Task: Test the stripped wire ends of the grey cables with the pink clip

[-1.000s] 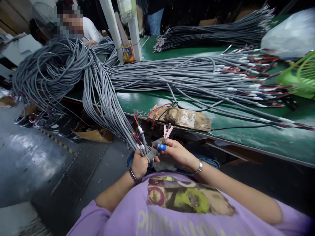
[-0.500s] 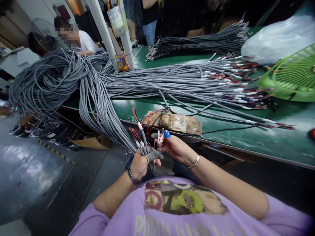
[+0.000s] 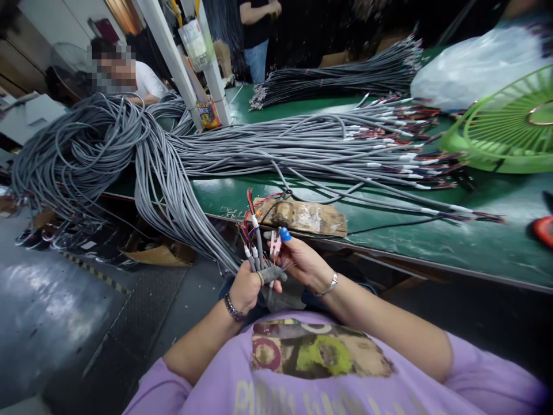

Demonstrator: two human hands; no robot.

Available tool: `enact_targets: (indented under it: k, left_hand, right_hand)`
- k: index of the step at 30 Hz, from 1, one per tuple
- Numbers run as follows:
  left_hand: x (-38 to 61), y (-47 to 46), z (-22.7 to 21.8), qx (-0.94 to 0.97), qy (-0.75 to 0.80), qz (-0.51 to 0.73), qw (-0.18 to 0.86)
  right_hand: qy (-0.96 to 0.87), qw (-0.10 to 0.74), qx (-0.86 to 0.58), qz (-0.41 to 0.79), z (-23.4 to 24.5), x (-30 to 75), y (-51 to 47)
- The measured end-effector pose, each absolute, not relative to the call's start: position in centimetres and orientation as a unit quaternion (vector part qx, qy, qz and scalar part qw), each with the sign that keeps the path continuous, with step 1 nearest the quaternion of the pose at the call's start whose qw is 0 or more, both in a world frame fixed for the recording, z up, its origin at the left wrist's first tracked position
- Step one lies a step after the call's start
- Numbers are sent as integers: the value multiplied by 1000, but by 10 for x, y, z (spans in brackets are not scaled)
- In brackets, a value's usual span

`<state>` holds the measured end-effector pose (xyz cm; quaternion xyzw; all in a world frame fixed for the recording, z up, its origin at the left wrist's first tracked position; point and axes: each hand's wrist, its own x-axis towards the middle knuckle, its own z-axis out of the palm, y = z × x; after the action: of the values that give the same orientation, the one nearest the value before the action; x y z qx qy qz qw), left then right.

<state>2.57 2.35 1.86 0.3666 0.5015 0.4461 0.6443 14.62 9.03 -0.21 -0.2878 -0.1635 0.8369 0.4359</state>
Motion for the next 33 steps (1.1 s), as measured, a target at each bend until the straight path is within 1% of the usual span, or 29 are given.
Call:
enact_targets:
  k: [4, 12, 21, 28, 33]
  left_hand:
    - [24, 23, 16, 379, 492, 448, 643]
    - [20, 12, 18, 372, 483, 475, 634]
    - [24, 3, 12, 385, 492, 547, 557]
    - [31, 11, 16, 351, 523, 534, 564]
    - [31, 15, 12, 353, 533, 519, 568]
  right_hand:
    - [-159, 419, -293, 845, -2, 149, 88]
    - [-171, 358, -277, 875, 5, 158, 84]
    - [-190, 401, -285, 850, 2, 157, 84]
    - [-187, 395, -299, 848, 5, 160, 87]
    - [-186, 399, -300, 846, 6, 161, 86]
